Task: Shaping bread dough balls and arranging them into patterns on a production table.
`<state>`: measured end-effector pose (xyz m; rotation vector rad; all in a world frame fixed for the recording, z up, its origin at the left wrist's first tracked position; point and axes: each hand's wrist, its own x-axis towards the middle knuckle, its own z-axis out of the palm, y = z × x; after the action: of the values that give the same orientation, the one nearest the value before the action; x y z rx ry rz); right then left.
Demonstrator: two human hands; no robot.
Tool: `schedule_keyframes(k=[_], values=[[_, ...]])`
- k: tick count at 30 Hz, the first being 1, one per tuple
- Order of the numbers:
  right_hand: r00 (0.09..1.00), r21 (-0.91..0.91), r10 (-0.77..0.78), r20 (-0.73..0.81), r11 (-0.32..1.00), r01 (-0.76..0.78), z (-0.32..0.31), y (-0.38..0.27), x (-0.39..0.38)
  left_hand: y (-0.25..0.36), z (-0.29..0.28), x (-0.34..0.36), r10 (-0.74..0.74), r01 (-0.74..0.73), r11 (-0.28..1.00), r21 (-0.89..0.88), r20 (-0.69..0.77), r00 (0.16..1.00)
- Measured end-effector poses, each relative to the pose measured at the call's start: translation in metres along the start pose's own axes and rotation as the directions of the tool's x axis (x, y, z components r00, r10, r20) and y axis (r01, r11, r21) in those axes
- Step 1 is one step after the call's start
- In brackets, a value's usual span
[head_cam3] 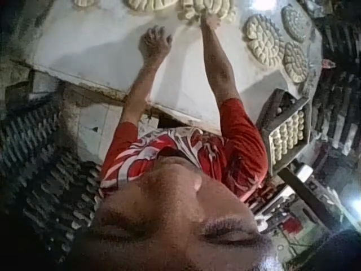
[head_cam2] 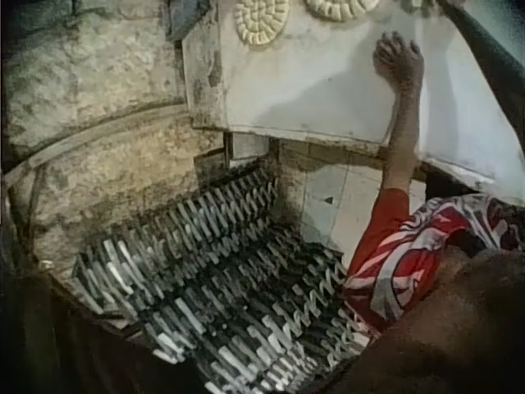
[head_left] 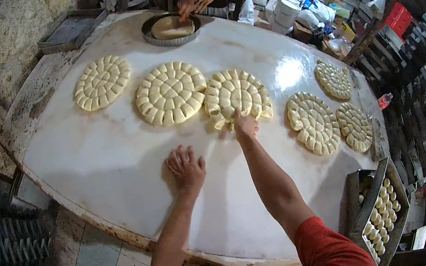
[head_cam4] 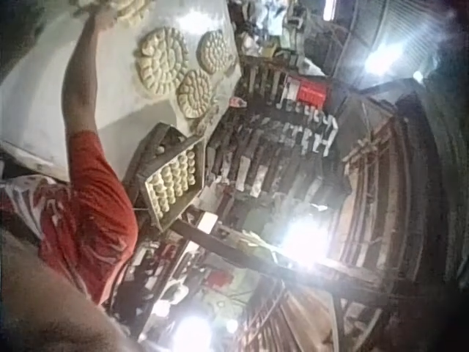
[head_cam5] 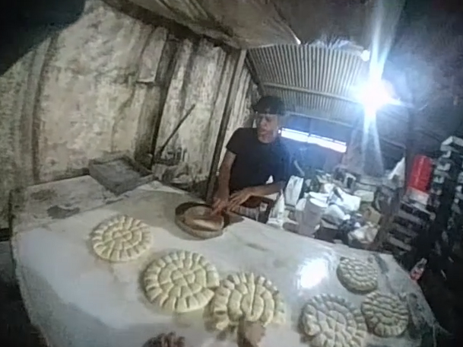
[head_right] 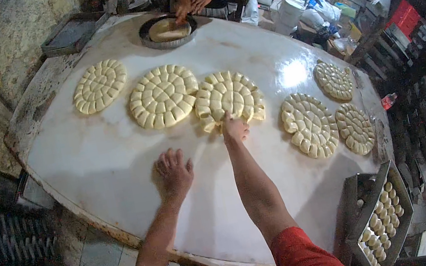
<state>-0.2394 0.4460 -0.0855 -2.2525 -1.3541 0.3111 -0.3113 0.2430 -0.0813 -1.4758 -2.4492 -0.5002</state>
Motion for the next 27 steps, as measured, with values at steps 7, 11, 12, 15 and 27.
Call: schedule_keyframes(k=[7, 11, 12, 15, 27], values=[[0.75, 0.777, -0.484, 0.452, 0.626, -0.064, -0.061, 0.138, -0.099, 0.009, 0.048, 0.079, 0.234, -0.214, 0.927, -0.307, 0.029, 0.972], [0.724, 0.758, -0.46, 0.514, 0.639, -0.132, -0.163, 0.274, -0.182, 0.051, 0.074, 0.097, 0.21, -0.214, 0.896, -0.388, -0.052, 0.976], [0.667, 0.694, -0.387, 0.636, 0.665, -0.276, -0.198, 0.276, -0.2, 0.04, 0.081, 0.094, 0.114, -0.124, 0.913, -0.388, -0.05, 0.992], [0.713, 0.694, -0.308, 0.63, 0.635, -0.339, -0.229, 0.34, -0.165, 0.053, 0.082, 0.046, 0.019, 0.026, 0.692, -0.721, 0.055, 0.998], [0.877, 0.183, -0.374, 0.302, 0.926, 0.332, -0.19, 0.383, -0.02, 0.03, -0.041, -0.126, 0.314, -0.247, 0.92, -0.306, 0.195, 0.929]])
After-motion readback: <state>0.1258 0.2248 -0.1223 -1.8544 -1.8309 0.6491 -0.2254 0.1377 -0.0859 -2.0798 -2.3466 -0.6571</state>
